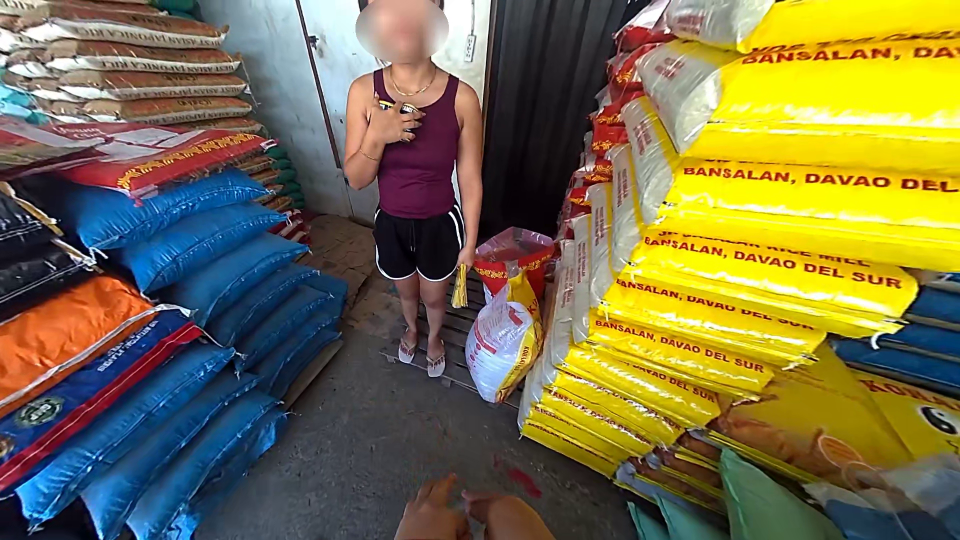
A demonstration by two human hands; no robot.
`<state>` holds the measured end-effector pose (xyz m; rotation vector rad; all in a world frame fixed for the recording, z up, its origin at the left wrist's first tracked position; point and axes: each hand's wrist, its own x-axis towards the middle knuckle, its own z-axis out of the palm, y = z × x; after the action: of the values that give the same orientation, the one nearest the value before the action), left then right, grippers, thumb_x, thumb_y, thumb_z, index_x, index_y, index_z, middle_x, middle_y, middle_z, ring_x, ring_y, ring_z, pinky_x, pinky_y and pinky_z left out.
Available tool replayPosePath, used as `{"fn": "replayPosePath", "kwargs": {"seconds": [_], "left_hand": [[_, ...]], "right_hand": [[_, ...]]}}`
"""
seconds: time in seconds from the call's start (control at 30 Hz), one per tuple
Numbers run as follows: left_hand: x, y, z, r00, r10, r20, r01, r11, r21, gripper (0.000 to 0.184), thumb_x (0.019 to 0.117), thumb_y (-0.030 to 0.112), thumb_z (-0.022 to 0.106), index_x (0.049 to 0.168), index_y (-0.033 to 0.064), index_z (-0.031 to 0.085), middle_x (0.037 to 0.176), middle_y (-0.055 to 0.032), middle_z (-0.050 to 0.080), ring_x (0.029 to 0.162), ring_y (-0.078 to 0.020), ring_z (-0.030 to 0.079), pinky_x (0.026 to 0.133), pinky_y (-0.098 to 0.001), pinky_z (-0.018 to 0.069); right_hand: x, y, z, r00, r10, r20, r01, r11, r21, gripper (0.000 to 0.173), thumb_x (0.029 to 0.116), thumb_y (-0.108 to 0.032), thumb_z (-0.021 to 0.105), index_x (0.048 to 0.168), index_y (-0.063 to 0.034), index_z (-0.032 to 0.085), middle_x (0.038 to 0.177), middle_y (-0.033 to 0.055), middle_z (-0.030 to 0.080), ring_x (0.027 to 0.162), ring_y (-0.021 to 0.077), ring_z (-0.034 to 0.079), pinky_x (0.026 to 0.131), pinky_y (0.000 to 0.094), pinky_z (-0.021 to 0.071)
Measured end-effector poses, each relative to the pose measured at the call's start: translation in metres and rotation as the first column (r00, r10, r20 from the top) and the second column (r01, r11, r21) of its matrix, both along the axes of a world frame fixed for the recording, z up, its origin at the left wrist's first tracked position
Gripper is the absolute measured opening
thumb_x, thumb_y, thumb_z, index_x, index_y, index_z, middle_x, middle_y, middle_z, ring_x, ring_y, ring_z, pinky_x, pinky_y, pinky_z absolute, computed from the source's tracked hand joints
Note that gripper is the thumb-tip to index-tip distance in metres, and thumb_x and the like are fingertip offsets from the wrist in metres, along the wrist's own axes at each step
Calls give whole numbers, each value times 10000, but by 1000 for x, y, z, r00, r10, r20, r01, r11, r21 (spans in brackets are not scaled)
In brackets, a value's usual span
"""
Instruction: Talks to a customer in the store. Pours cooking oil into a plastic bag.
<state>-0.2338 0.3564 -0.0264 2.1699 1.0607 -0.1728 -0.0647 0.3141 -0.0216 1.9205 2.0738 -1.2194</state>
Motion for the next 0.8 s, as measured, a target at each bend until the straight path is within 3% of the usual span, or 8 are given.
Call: {"fn": "replayPosePath", "kwargs": {"seconds": [0.23, 0.4, 0.67, 0.8], "left_hand": [[6, 6, -6, 999, 8, -47, -9, 1000, -22, 323, 1038, 306, 566, 1130, 88, 785, 1597, -176, 421, 1463, -375, 406, 1177, -537, 365], [16, 9, 2, 981, 57, -186, -59, 998, -5, 327, 1054, 169, 513, 1317, 70, 680, 1341, -163, 651, 1237, -352, 628, 1033, -543, 504], [14, 7, 10, 908, 350, -229, -349, 936, 49, 371, 1023, 75, 488, 1326, 142, 691, 1374, -132, 644, 1189, -368, 659, 961, -575, 542], [11, 0, 8, 870, 453, -194, -442, 891, 98, 364, 1005, 64, 510, 1306, 125, 705, 1375, -150, 639, 1136, -395, 679, 919, -594, 558]], "right_hand": [[10, 4, -4, 1000, -7, -16, 7, 1000, 26, 446, 1001, 1, 441, 1396, -72, 637, 1578, 44, 495, 1409, 246, 527, 1151, 469, 440], [23, 13, 2, 995, -53, -87, 66, 985, 157, 470, 979, 40, 448, 1383, -83, 656, 1570, 31, 504, 1383, 228, 554, 1139, 441, 457], [24, 57, 14, 983, 183, -20, -181, 979, 96, 474, 982, 36, 455, 1417, -65, 613, 1630, 28, 420, 1441, 227, 487, 1166, 455, 424], [22, 68, 12, 956, 286, -65, -276, 952, 134, 441, 973, 31, 489, 1381, -40, 639, 1604, 58, 458, 1434, 250, 496, 1161, 486, 427]]}}
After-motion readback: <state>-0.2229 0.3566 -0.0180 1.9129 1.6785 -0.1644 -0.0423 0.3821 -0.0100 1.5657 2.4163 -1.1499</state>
